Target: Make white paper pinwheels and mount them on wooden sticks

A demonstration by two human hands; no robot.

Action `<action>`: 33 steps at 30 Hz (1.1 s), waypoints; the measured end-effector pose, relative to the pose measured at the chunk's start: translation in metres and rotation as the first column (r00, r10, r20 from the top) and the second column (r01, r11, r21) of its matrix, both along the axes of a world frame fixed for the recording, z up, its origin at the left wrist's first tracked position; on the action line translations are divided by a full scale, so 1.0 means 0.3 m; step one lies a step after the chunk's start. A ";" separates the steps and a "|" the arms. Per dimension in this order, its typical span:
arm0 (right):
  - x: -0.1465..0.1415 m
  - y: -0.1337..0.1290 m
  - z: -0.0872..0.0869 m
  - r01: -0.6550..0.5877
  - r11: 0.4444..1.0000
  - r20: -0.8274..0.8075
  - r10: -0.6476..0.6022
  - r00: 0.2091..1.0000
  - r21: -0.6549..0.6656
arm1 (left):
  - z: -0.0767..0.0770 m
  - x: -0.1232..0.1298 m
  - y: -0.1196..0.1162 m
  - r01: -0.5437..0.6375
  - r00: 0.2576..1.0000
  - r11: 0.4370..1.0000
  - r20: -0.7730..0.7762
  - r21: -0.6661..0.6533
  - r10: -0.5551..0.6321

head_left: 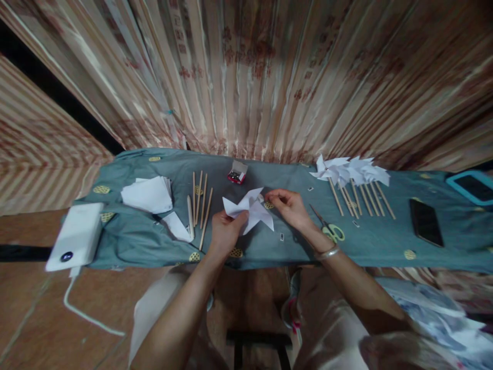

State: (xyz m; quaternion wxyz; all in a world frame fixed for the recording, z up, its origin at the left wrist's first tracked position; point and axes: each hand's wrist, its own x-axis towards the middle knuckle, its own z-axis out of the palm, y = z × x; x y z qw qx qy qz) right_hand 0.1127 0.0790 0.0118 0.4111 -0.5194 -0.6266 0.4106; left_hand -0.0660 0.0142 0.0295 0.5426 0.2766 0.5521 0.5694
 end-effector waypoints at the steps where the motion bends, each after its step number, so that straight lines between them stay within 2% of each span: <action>1: -0.023 0.030 0.014 -0.042 0.998 0.091 0.038 0.995 0.041 | 0.005 -0.005 0.000 -0.004 1.000 1.000 0.007 -0.004 0.004; 4: -0.103 0.121 0.053 -0.161 0.973 0.388 0.087 0.918 0.163 | 0.014 -0.020 -0.001 -0.024 0.999 1.000 0.021 -0.004 0.024; 6: -0.164 0.179 0.072 -0.222 0.955 0.527 0.087 0.845 0.198 | 0.010 -0.031 -0.001 -0.035 0.999 0.999 0.024 0.005 0.035; 8: -0.224 0.229 0.083 -0.325 0.926 0.683 0.112 0.722 0.192 | 0.001 -0.043 -0.001 -0.034 0.999 0.999 0.017 0.015 0.034; 10: -0.275 0.270 0.086 -0.433 0.891 0.837 0.131 0.531 0.135 | -0.011 -0.057 -0.001 -0.027 1.000 1.000 0.006 0.016 0.027; 16: -0.344 0.334 0.071 -0.467 0.883 0.921 0.139 0.363 0.051 | -0.005 -0.100 -0.005 -0.082 0.997 0.997 0.006 0.001 0.082; 24: -0.367 0.351 0.079 -0.499 0.866 0.956 0.162 0.246 -0.018 | 0.013 -0.123 -0.016 -0.078 0.996 0.997 0.052 -0.015 0.079; 29: -0.375 0.376 0.064 -0.521 0.853 0.964 0.161 0.214 -0.026 | 0.007 -0.123 -0.019 -0.064 0.997 0.998 0.033 0.004 0.063; 33: -0.375 0.387 0.046 -0.529 0.849 0.962 0.156 0.222 -0.015 | 0.009 -0.121 -0.018 -0.081 0.996 0.997 0.022 0.010 0.081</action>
